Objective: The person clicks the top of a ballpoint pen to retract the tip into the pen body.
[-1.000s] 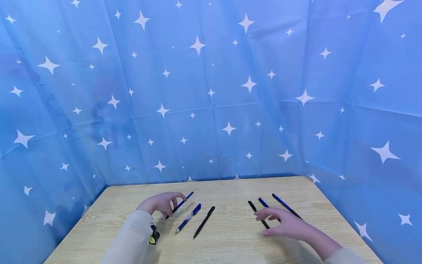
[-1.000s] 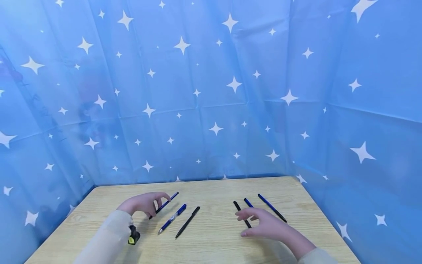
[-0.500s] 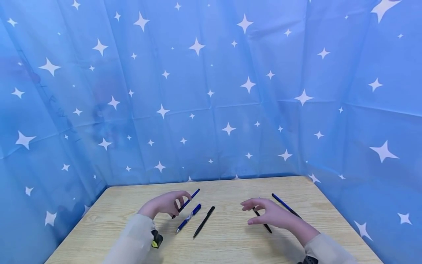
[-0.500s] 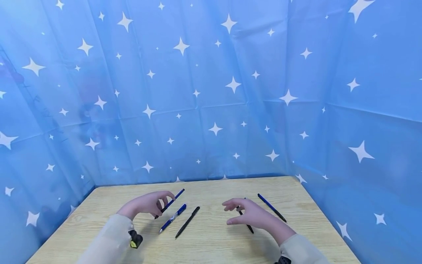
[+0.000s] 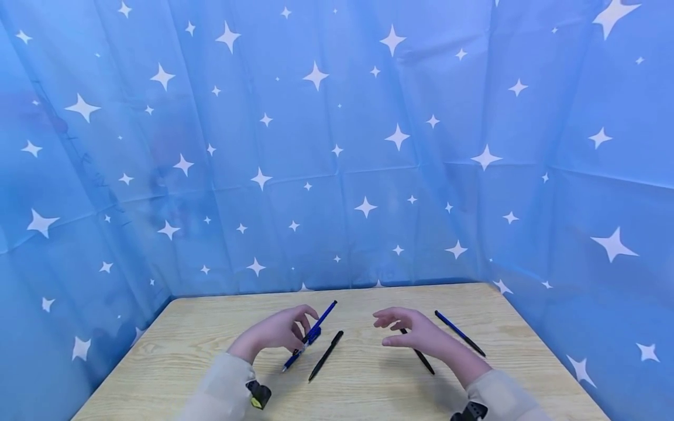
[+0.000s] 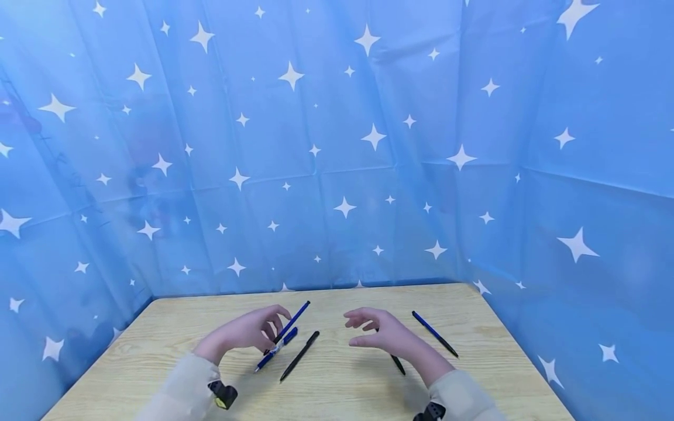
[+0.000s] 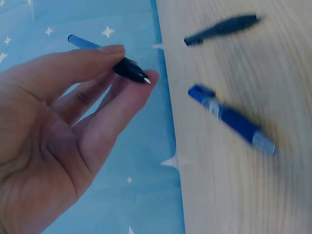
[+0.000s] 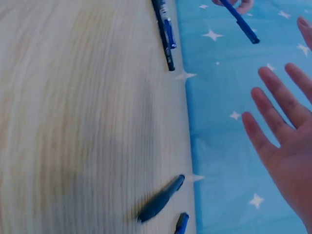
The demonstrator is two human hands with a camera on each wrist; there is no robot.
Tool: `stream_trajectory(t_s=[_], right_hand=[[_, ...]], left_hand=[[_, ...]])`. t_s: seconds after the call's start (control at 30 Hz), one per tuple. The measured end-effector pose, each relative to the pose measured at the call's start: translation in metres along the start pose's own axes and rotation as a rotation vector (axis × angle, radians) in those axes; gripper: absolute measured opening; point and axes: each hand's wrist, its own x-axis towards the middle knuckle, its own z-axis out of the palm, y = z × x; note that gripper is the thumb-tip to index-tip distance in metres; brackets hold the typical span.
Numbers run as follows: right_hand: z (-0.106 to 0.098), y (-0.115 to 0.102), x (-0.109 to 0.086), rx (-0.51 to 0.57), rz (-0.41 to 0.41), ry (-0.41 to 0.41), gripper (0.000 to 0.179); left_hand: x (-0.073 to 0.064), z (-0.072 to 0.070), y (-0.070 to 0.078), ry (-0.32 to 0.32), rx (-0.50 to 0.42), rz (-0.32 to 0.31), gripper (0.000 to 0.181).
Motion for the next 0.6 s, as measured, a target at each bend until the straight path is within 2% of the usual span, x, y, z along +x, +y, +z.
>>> stream_trajectory(t_s=[0.13, 0.27, 0.47, 0.6], right_hand=[[0.004, -0.003, 0.004, 0.017, -0.023, 0.039, 0.05], [0.009, -0.006, 0.008, 0.04, -0.023, 0.076, 0.05], [0.015, -0.009, 0.015, 0.053, -0.048, 0.233, 0.047], [0.018, -0.014, 0.018, 0.127, -0.048, 0.311, 0.046]], left_hand=[[0.002, 0.013, 0.007, 0.014, -0.056, -0.01, 0.049], [0.004, 0.025, 0.014, 0.043, -0.086, 0.005, 0.046], [0.009, 0.039, 0.023, 0.134, -0.211, 0.054, 0.044], [0.011, 0.047, 0.031, 0.181, -0.302, 0.068, 0.045]])
